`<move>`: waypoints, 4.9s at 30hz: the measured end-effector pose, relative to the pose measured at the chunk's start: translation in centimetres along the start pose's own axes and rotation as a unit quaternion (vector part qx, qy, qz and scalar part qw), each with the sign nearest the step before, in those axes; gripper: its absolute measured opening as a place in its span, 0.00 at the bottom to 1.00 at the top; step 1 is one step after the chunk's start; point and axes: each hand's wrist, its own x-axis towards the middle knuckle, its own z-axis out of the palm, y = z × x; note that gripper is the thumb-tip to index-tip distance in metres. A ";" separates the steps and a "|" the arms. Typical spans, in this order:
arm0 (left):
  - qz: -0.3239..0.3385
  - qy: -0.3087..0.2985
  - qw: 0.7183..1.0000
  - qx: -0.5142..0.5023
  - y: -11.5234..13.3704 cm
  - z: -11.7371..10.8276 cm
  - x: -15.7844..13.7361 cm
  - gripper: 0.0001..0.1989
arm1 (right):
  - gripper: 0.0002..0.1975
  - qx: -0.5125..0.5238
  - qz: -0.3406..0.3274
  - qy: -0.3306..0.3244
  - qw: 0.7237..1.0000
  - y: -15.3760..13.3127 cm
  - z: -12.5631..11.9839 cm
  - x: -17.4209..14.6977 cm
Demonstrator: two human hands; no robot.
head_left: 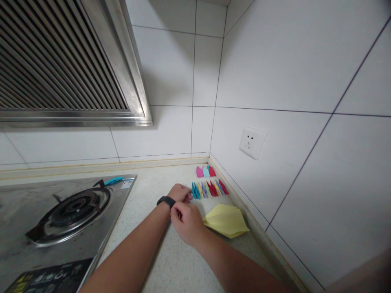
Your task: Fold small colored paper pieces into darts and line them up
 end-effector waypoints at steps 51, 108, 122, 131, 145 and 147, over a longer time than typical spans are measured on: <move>-0.046 0.219 0.780 0.584 -6.3 -29.1 -3.3 0.20 | 0.09 0.053 -0.040 -0.077 0.995 -0.1 0.3 -0.1; 0.258 0.256 0.932 0.006 -4.6 -5.4 -14.0 0.06 | 0.06 0.141 -0.027 0.031 0.989 2.2 0.8 1.0; 0.290 0.252 0.922 0.051 -4.6 -5.8 -14.2 0.05 | 0.06 0.170 -0.054 0.029 0.984 2.4 0.8 1.2; 0.308 0.245 0.917 0.069 -4.4 -5.8 -14.4 0.06 | 0.06 0.173 -0.060 0.026 0.983 2.4 0.8 1.2; 0.276 0.249 0.928 0.018 -4.6 -5.7 -14.3 0.06 | 0.06 0.151 -0.022 0.028 0.988 2.6 1.0 1.1; 0.272 0.248 0.930 0.006 -4.7 -5.8 -14.2 0.06 | 0.06 0.148 -0.018 0.026 0.988 2.6 1.0 1.0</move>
